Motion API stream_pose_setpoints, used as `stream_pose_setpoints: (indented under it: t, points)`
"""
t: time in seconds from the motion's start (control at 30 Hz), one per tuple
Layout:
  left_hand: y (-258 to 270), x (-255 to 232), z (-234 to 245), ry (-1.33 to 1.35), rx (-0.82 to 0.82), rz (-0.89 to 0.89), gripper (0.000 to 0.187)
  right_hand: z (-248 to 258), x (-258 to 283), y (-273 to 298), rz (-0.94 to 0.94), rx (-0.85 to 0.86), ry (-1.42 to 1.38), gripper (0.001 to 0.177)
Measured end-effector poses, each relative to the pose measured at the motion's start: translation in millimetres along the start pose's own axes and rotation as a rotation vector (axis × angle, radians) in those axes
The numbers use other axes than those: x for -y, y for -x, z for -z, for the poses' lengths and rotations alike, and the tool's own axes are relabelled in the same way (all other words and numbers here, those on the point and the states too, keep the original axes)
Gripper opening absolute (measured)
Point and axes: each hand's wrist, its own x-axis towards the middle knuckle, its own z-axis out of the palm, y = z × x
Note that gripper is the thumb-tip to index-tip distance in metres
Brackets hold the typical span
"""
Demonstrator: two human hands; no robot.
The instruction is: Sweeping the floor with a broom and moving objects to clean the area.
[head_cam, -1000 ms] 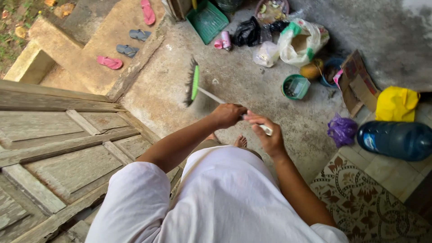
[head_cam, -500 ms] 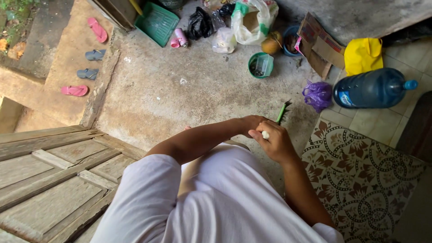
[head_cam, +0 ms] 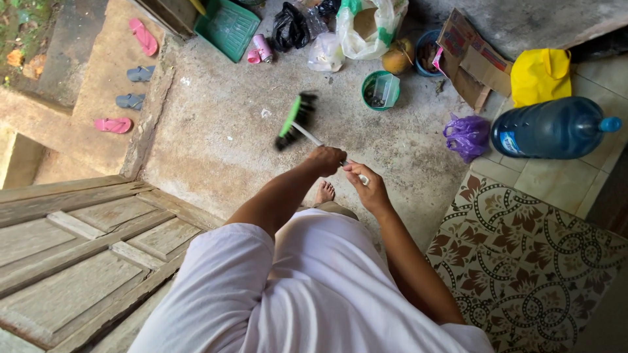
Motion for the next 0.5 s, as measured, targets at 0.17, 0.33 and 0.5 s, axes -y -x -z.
stream_pose_setpoints:
  t: [0.17, 0.33, 0.5]
  points:
    - [36, -3, 36, 0.071, -0.108, 0.046, 0.016, 3, 30, -6, -0.054, 0.067, 0.019, 0.032]
    - [74, -68, 102, 0.142, 0.037, -0.005, 0.027, 34, 77, 17, 0.164, 0.012, 0.159, 0.033]
    - [68, -96, 108, 0.304, -0.064, -0.418, 0.03, 41, 144, 18, 0.319, -0.077, 0.35, 0.031]
